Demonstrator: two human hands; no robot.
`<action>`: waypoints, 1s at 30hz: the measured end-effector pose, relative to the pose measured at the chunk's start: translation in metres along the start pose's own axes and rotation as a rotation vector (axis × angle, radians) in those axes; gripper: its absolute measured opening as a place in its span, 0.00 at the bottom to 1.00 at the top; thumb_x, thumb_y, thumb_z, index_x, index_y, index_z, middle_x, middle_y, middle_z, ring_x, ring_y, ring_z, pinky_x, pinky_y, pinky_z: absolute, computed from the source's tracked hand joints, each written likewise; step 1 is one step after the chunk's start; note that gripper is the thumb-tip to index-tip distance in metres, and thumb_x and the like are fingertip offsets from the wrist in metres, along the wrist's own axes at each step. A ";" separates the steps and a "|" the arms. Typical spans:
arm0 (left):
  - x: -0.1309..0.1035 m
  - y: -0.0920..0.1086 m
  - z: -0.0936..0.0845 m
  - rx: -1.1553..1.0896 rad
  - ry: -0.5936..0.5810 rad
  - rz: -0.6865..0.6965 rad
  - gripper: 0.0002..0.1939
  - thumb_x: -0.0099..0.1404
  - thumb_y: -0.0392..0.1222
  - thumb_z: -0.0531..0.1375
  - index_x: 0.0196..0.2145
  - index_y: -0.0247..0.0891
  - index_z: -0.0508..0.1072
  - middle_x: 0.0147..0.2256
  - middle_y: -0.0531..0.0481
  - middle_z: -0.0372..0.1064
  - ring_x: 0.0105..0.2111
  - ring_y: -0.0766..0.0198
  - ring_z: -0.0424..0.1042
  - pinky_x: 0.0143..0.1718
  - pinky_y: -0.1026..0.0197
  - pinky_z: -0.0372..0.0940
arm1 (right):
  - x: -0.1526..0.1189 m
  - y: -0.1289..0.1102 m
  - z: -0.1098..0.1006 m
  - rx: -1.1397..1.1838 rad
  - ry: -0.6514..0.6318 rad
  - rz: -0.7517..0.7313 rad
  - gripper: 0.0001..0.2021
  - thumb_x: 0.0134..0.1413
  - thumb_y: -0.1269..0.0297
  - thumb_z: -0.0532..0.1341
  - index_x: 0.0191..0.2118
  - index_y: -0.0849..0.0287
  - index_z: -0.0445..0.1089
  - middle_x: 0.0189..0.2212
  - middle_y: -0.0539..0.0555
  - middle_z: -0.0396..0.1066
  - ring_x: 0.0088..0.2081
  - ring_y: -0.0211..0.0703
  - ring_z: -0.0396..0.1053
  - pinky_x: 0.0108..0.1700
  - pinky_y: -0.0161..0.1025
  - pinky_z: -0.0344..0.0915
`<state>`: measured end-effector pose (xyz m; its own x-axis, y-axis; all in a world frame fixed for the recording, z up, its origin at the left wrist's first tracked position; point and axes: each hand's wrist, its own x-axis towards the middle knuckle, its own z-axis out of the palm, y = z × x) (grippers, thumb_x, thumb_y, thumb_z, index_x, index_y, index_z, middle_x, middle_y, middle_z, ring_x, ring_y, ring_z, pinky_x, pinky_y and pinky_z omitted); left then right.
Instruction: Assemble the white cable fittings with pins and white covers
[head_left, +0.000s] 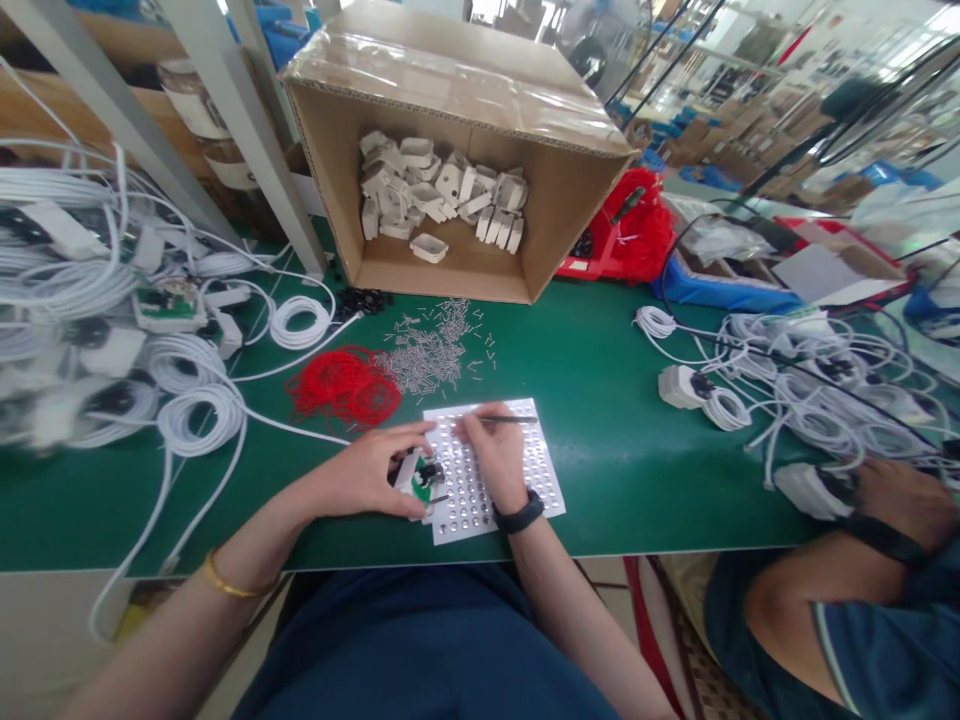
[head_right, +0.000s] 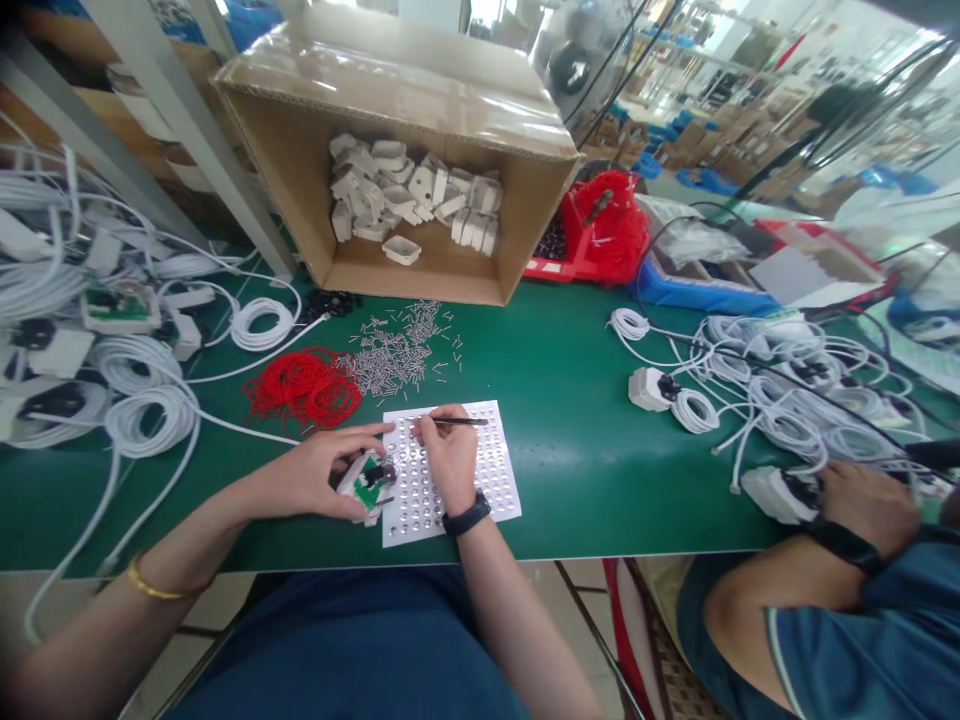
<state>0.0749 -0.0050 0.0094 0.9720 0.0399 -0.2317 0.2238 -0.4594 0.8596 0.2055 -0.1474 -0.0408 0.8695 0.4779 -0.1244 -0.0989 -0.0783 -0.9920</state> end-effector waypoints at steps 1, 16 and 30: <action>-0.005 -0.002 0.006 -0.079 0.062 -0.014 0.31 0.44 0.48 0.69 0.47 0.41 0.68 0.58 0.44 0.58 0.54 0.49 0.63 0.51 0.52 0.61 | 0.000 0.001 0.000 0.010 0.000 0.002 0.09 0.48 0.61 0.63 0.31 0.59 0.65 0.23 0.50 0.73 0.27 0.42 0.73 0.32 0.38 0.70; -0.008 -0.017 0.068 -0.623 0.699 0.123 0.32 0.51 0.36 0.67 0.51 0.42 0.57 0.55 0.42 0.58 0.55 0.54 0.61 0.55 0.51 0.60 | -0.038 -0.033 -0.012 0.576 -0.178 0.282 0.11 0.45 0.59 0.68 0.31 0.58 0.66 0.28 0.54 0.77 0.34 0.45 0.75 0.38 0.40 0.72; -0.008 -0.019 0.072 -0.609 0.678 0.110 0.33 0.51 0.36 0.67 0.52 0.42 0.57 0.56 0.42 0.58 0.54 0.54 0.63 0.55 0.50 0.60 | -0.056 -0.033 0.007 0.509 -0.077 0.199 0.07 0.41 0.64 0.68 0.27 0.59 0.70 0.30 0.53 0.76 0.36 0.45 0.73 0.44 0.44 0.67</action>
<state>0.0573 -0.0606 -0.0379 0.7812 0.6240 0.0166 -0.0597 0.0483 0.9970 0.1567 -0.1648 -0.0013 0.7739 0.5616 -0.2927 -0.4961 0.2503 -0.8314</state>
